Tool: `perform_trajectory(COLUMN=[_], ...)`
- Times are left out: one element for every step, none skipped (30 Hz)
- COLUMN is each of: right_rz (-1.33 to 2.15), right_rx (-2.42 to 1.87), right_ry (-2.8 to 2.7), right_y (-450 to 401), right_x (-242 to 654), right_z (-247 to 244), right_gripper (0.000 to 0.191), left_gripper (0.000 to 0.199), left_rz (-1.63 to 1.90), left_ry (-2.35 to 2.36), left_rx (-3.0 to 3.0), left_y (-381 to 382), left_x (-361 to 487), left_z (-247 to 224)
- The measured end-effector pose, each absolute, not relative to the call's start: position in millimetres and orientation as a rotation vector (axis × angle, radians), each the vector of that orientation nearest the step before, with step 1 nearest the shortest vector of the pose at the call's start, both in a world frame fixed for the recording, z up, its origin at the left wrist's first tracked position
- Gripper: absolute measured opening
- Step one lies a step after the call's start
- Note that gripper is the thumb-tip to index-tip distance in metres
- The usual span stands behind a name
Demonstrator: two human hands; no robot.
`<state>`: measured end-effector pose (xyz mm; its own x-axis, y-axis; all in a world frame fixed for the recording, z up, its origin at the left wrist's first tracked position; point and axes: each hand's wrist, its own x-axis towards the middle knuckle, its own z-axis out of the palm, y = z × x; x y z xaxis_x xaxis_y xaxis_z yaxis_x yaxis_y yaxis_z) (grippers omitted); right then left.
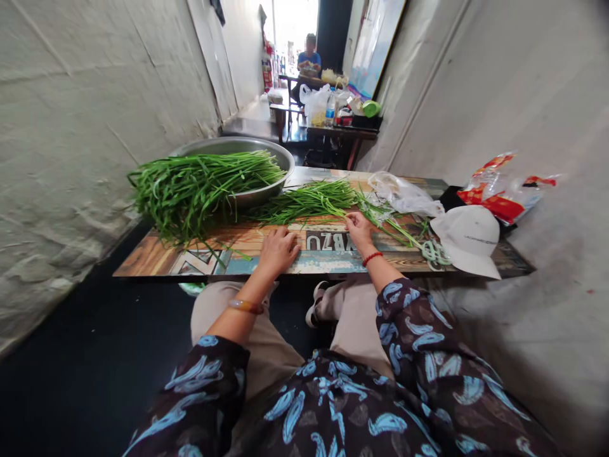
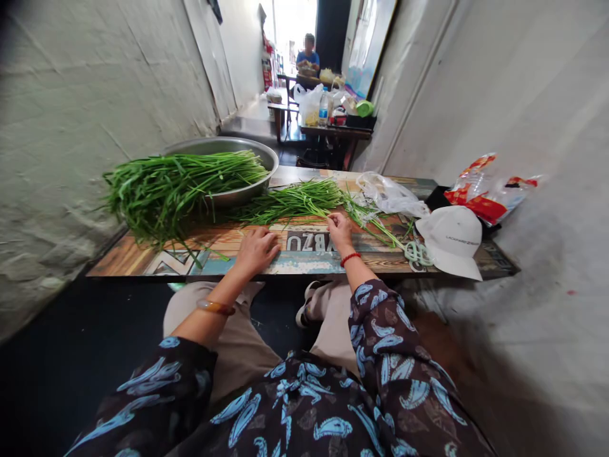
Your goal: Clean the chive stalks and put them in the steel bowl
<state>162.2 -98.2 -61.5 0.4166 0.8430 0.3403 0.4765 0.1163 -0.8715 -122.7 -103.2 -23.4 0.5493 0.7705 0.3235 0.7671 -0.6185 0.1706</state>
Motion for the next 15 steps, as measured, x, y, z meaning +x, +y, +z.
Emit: perform_trajectory(right_rz=[0.396, 0.392, 0.393, 0.401, 0.41, 0.42, 0.43, 0.439, 0.447, 0.454, 0.463, 0.472, 0.482, 0.491, 0.5], right_rx=[-1.52, -1.513, -1.504, -1.494, -1.483, -1.471, -1.459, -1.448, -1.437, -1.428, -1.419, -1.412, -1.407, -1.403, -1.402], right_ry=[-1.2, -1.185, -1.176, -1.175, -1.178, -1.182, -1.186, -1.189, -1.191, -1.192, -1.193, -1.192, -1.191, -1.189, -1.185], right_y=[-98, -97, -97, -97, -97, -97, -97, -98, -98, -99, -99, -99, -100, -100, -101], right_x=[162, 162, 161, 161, 161, 161, 161, 161, 160, 160, 159, 158, 157, 156, 154], right_z=[-62, -63, -63, -63, -64, -64, -64, -65, -65, -65, -65, -64, -64, -63, -62], right_gripper=[0.027, 0.028, 0.028, 0.029, 0.03, 0.03, 0.03, 0.03, 0.029, 0.029, 0.028, 0.027, 0.026, 0.025, 0.024], left_gripper=[0.031, 0.032, 0.032, 0.033, 0.033, 0.034, 0.036, 0.037, 0.037, 0.038, 0.037, 0.036, 0.034, 0.033, 0.031], left_rz=[0.591, 0.597, 0.601, 0.605, 0.611, 0.622, 0.639, 0.663, 0.696, 0.737, 0.781, 0.829, 0.878, 0.927, 0.974], left_ry=[1.359, 1.349, 1.34, 1.329, 1.317, 1.305, 1.295, 1.288, 1.286, 1.286, 1.284, 1.278, 1.264, 1.239, 1.206], left_rx=[2.76, 2.765, 2.771, 2.775, 2.776, 2.77, 2.753, 2.722, 2.676, 2.619, 2.559, 2.506, 2.469, 2.45, 2.456], left_y=[-102, -101, -100, -98, -97, -94, -92, -90, -87, -85, -83, -81, -79, -76, -74], left_x=[-123, -123, -124, -124, -125, -126, -128, -129, -129, -129, -127, -123, -116, -107, -95], left_z=[-24, -25, -26, -27, -29, -31, -33, -35, -37, -38, -38, -36, -34, -30, -25])
